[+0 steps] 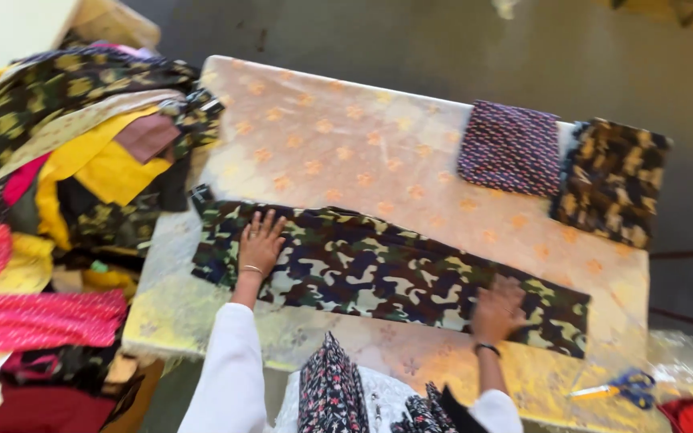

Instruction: Folding various items of clothing including camouflage trousers on a table.

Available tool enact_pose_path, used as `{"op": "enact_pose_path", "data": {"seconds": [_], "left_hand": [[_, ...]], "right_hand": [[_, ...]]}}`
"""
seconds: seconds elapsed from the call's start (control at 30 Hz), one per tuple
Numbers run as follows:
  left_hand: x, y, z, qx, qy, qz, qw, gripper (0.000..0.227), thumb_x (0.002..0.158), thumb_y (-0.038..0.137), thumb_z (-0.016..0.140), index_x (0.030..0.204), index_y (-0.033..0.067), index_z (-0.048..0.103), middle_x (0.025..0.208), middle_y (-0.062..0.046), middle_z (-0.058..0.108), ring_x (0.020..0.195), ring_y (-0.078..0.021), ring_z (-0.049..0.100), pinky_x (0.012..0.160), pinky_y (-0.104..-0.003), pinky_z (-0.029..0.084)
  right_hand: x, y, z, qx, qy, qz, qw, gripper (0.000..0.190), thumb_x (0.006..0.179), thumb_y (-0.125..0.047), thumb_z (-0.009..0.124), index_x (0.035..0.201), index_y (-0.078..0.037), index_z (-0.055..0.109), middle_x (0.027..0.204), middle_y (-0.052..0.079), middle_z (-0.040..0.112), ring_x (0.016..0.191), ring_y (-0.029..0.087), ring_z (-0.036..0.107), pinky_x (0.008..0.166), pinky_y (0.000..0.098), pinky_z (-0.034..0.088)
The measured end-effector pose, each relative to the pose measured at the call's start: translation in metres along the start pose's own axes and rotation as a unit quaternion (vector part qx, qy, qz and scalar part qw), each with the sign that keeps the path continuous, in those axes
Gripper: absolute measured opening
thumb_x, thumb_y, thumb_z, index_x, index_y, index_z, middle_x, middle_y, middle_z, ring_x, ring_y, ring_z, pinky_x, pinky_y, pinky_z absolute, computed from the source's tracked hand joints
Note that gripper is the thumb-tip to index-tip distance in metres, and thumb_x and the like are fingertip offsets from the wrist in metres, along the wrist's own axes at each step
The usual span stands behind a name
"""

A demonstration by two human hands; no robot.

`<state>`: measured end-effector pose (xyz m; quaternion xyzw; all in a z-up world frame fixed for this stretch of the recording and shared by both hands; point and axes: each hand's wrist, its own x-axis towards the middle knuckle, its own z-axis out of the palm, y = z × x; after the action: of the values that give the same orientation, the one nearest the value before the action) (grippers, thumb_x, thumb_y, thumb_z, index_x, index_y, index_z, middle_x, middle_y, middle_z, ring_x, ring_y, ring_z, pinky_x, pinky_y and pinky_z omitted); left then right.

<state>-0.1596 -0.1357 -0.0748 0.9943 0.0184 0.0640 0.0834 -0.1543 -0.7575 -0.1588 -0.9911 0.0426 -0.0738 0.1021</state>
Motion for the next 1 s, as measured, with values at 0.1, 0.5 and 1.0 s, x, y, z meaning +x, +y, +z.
{"op": "enact_pose_path", "data": {"seconds": [0.1,0.5,1.0], "left_hand": [[-0.023,-0.014,-0.042,0.262,0.067,-0.153,0.95,0.059,0.105,0.049,0.045,0.16,0.0319,0.036,0.171,0.004,0.025,0.156,-0.0302,0.024,0.118,-0.059,0.024],[-0.072,-0.057,-0.003,-0.011,0.076,-0.478,0.875,0.072,0.105,0.064,0.044,0.156,0.0134,0.041,0.158,-0.012,0.036,0.139,-0.0446,0.032,0.1,-0.07,0.033],[-0.138,-0.148,-0.027,-0.732,-0.071,-0.467,0.49,0.046,0.095,0.039,0.066,0.127,0.0055,0.064,0.105,-0.002,0.074,0.089,-0.0155,0.071,0.081,-0.035,0.06]], "right_hand": [[0.004,-0.004,-0.055,-0.013,0.001,0.098,0.995,0.064,0.106,-0.05,0.036,0.164,-0.025,0.034,0.176,0.007,0.017,0.159,0.031,0.017,0.113,0.0645,0.016],[0.013,-0.022,-0.068,-0.012,-0.042,0.129,0.991,0.062,0.111,-0.052,0.026,0.166,-0.024,0.026,0.176,0.008,0.012,0.158,0.032,0.012,0.114,0.0642,0.012],[-0.078,-0.444,-0.044,0.408,-0.18,-0.161,0.88,0.035,0.083,-0.002,0.059,0.11,-0.012,0.08,0.1,0.005,0.078,0.086,0.02,0.072,0.08,0.0315,0.058]]}}
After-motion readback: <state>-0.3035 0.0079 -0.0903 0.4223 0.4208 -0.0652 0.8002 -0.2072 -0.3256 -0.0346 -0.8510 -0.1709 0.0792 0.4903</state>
